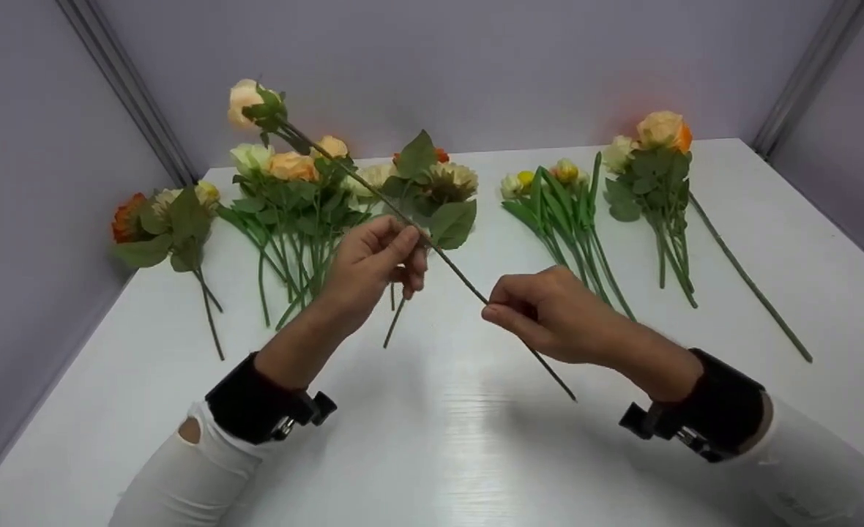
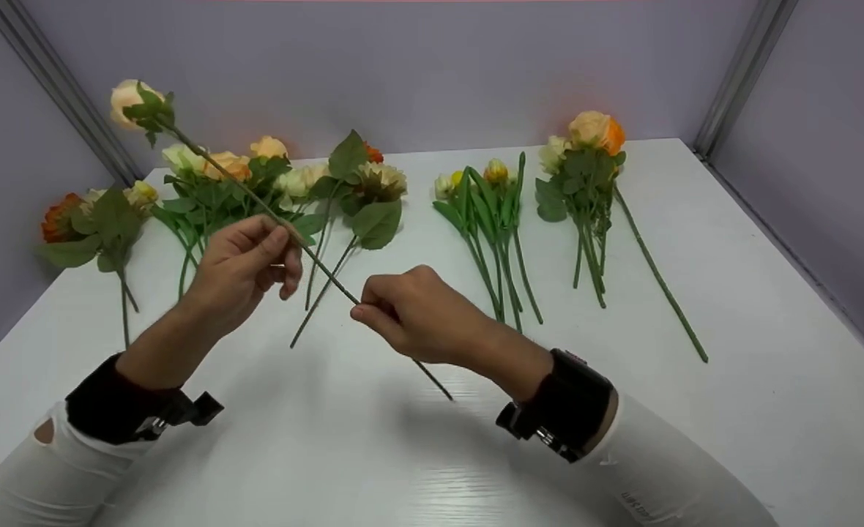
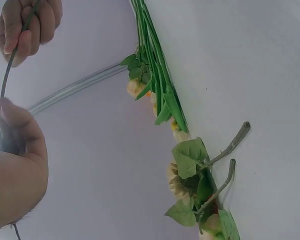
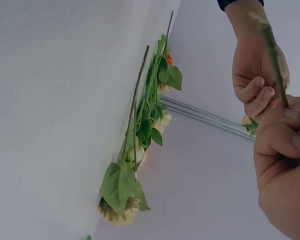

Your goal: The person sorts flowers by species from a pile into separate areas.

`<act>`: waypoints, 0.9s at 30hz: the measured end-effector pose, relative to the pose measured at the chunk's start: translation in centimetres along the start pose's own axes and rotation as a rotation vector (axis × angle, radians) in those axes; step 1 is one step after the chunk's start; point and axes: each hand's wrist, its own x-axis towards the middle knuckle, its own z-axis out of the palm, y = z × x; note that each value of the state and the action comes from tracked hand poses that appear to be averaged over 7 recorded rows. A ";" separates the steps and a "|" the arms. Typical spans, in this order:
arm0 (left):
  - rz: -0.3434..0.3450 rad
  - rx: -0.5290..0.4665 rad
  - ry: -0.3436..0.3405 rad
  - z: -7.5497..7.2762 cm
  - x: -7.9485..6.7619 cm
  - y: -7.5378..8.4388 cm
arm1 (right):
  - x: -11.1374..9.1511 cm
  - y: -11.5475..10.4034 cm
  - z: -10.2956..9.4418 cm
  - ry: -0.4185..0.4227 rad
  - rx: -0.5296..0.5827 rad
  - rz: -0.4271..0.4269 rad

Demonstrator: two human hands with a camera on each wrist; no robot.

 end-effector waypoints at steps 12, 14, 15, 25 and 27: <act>-0.509 1.255 0.031 -12.1 0.6 0.3 | -2.2 6.3 -11.1 0.127 -0.333 0.610; -0.653 1.294 -0.066 -14.7 0.2 0.5 | -3.6 9.1 -12.5 0.102 -0.359 0.715; -0.705 1.297 -0.108 -15.8 0.0 0.5 | -4.2 10.4 -13.1 0.083 -0.374 0.759; -0.927 1.154 -0.261 -19.1 -1.3 -0.5 | -9.2 18.0 -14.0 -0.382 -0.251 1.008; -0.935 1.149 -0.283 -18.9 -1.3 -0.8 | -9.5 18.5 -13.8 -0.462 -0.194 1.028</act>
